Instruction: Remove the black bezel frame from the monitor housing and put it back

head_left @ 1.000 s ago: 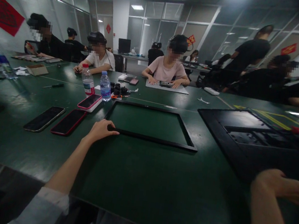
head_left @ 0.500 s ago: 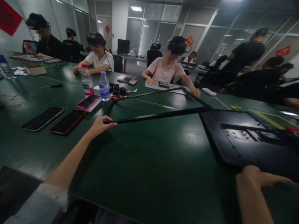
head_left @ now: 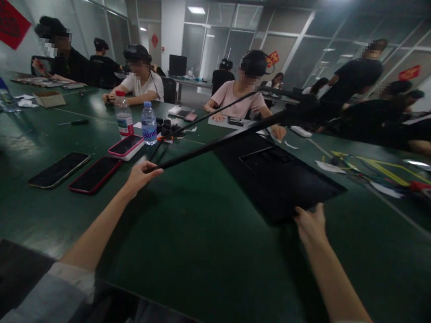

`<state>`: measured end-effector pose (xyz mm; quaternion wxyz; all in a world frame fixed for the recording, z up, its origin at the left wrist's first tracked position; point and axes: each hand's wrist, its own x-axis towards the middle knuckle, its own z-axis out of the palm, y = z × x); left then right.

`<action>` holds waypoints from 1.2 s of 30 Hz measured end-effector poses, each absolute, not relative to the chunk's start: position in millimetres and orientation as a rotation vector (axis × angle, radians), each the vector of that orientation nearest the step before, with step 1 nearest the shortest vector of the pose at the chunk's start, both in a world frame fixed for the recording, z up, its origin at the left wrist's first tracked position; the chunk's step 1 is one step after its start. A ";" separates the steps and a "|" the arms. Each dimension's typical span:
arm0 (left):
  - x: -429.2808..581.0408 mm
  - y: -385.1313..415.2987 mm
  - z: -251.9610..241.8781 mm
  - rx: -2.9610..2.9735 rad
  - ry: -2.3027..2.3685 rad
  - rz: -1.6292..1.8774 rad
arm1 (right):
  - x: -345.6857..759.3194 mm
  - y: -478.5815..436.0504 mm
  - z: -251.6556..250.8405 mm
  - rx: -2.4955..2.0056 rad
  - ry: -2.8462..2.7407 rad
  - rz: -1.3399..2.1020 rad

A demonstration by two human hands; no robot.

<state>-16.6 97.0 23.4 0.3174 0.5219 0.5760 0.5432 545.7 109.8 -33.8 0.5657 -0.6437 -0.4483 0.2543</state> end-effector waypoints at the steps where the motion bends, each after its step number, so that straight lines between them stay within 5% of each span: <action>1: -16.4 96.3 24.3 1.386 1.523 1.433 | 538.9 111.3 -31.3 -1.487 -1.021 0.692; 6: -17.5 93.1 28.6 1.507 1.572 1.387 | 513.7 111.1 -14.6 -1.408 -1.145 0.977; 18: -22.0 91.2 25.1 1.918 1.715 1.153 | 501.3 117.6 -10.0 -1.528 -1.377 0.334; 25: -26.6 92.0 26.3 2.096 1.783 0.992 | 497.2 103.3 20.4 -1.266 -1.095 1.013; 36: -35.9 96.2 18.0 2.159 1.733 0.755 | 479.5 102.6 -19.9 -1.541 -1.478 0.061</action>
